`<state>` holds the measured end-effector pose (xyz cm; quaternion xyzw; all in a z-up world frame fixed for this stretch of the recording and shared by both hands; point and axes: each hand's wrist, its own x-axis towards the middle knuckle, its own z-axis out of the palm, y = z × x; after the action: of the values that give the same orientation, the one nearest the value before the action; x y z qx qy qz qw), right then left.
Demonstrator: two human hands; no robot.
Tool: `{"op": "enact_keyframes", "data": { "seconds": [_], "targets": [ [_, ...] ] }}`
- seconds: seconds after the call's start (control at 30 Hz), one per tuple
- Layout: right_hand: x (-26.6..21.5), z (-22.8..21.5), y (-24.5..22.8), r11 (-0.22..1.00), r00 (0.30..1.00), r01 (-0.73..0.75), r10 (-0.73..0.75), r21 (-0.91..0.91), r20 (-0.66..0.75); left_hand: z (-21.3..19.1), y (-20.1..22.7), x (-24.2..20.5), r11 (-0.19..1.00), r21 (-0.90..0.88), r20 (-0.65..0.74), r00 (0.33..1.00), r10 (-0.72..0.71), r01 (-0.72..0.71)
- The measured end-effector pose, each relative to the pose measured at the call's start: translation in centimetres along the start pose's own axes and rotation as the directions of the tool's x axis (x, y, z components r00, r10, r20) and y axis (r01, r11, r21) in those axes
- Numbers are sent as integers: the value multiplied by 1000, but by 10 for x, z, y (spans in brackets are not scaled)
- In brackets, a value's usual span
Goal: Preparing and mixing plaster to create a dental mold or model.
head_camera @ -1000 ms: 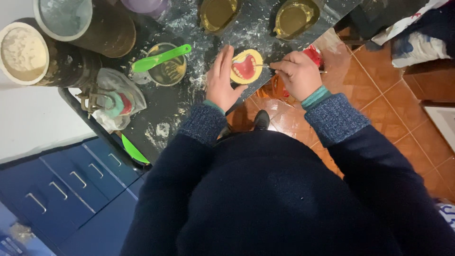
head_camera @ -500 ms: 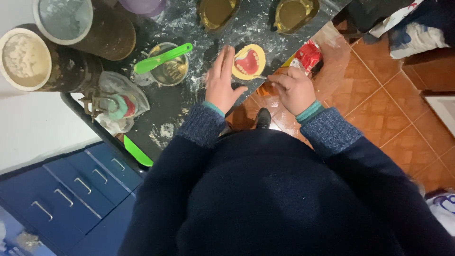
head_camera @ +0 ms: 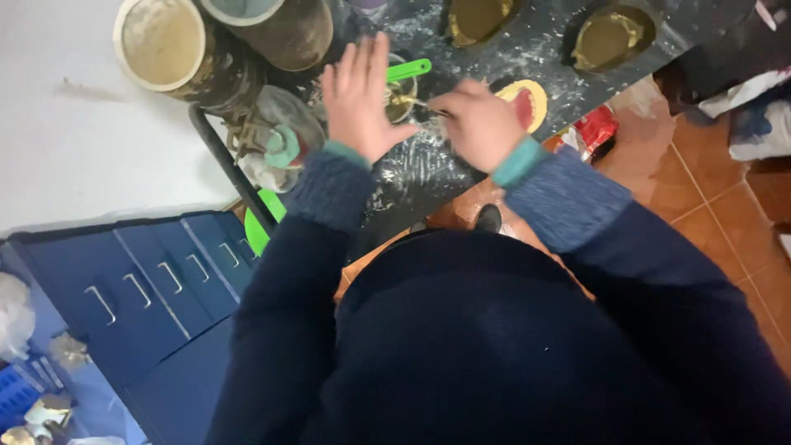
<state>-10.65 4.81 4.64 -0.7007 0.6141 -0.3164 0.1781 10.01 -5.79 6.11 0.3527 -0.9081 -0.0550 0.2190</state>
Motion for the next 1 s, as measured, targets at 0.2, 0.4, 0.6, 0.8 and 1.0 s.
{"op": "enact_keyframes", "data": {
  "seconds": [0.2, 0.4, 0.6, 0.8, 1.0],
  "targets": [
    [22, 7, -26, 939, 991, 75, -32, -335, 130, 29, -6, 0, 994, 72, 6, 996, -85, 84],
    [1, -29, -8, 926, 978, -10, 88, -378, 190, 27, -6, -1, 994, 79, 38, 997, -73, 70],
    [-75, -84, 28, 912, 926, -285, 341, 295, -161, 23, 1, 0, 991, 97, 127, 987, -103, 90],
    [-142, -13, 46, 193, 606, -732, 624, 654, 494, -2, 36, -31, 993, -89, 116, 991, -68, 79],
    [-119, 21, 53, -40, 662, -585, 554, 810, 506, -10, 60, -39, 991, -108, 167, 984, -57, 76]
  ]
}}
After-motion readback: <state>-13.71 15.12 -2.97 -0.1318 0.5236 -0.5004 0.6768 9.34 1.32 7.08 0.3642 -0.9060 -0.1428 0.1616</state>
